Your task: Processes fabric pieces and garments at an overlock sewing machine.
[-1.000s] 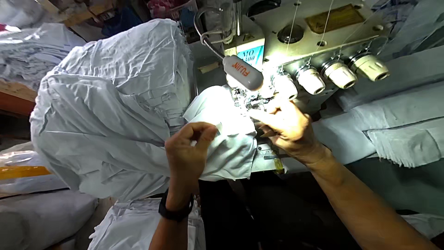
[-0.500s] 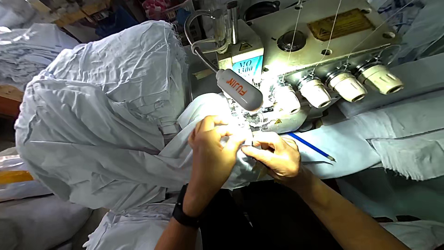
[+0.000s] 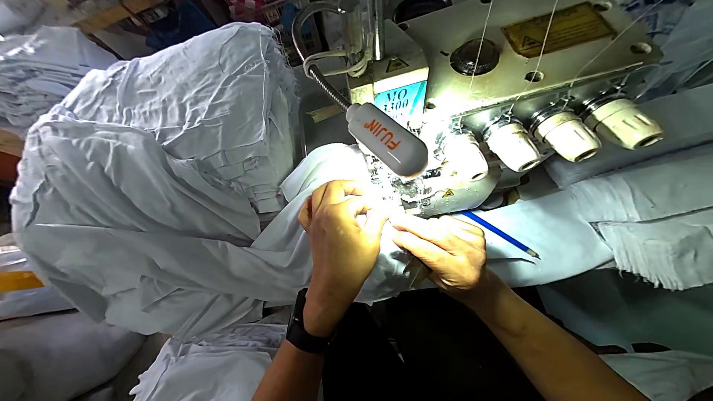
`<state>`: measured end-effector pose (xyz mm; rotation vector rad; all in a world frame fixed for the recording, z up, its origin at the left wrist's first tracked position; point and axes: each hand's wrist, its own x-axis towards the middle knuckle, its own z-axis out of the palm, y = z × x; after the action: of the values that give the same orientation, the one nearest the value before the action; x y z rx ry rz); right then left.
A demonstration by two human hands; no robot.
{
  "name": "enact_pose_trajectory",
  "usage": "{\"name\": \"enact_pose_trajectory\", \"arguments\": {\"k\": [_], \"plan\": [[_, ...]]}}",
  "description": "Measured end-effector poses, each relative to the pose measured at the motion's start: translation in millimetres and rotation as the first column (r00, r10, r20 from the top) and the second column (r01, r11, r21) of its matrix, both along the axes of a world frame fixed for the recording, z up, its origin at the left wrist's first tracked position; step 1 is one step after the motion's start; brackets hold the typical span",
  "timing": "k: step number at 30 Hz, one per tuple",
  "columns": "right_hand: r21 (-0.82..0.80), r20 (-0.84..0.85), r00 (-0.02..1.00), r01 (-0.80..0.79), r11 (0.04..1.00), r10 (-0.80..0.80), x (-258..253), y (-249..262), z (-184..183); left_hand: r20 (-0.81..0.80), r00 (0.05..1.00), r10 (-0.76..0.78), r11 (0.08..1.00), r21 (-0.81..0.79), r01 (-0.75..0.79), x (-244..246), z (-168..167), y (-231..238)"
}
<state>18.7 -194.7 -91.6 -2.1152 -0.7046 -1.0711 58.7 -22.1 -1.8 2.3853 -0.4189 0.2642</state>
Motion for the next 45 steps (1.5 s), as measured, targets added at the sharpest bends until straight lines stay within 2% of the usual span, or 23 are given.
{"name": "enact_pose_trajectory", "arguments": {"k": [20, 28, 33, 37, 45], "plan": [[-0.017, -0.026, 0.999, 0.018, 1.0, -0.018, 1.1, 3.0, 12.1, -0.02, 1.0, -0.009, 1.0, 0.014, 0.009, 2.5, 2.7, 1.1], [-0.043, -0.075, 0.995, 0.065, 0.997, -0.068, -2.2, 6.1, 18.6, -0.061, 0.994, -0.086, 0.996, -0.008, 0.086, 9.2, 6.3, 15.7], [-0.06, -0.103, 0.992, 0.068, 0.996, -0.074, -4.4, 6.3, 19.8, -0.033, 0.999, -0.037, 0.999, -0.004, 0.037, 8.0, 3.1, 11.2], [-0.015, -0.16, 0.984, 0.075, 0.997, -0.076, -7.8, 6.2, 23.1, -0.041, 0.998, -0.049, 0.998, 0.043, 0.05, 9.9, 8.8, 9.2], [0.019, -0.194, 0.978, 0.079, 0.997, -0.074, -9.3, 6.6, 23.3, -0.046, 0.998, -0.045, 0.999, 0.027, 0.046, 15.7, 7.1, 9.8]]}}
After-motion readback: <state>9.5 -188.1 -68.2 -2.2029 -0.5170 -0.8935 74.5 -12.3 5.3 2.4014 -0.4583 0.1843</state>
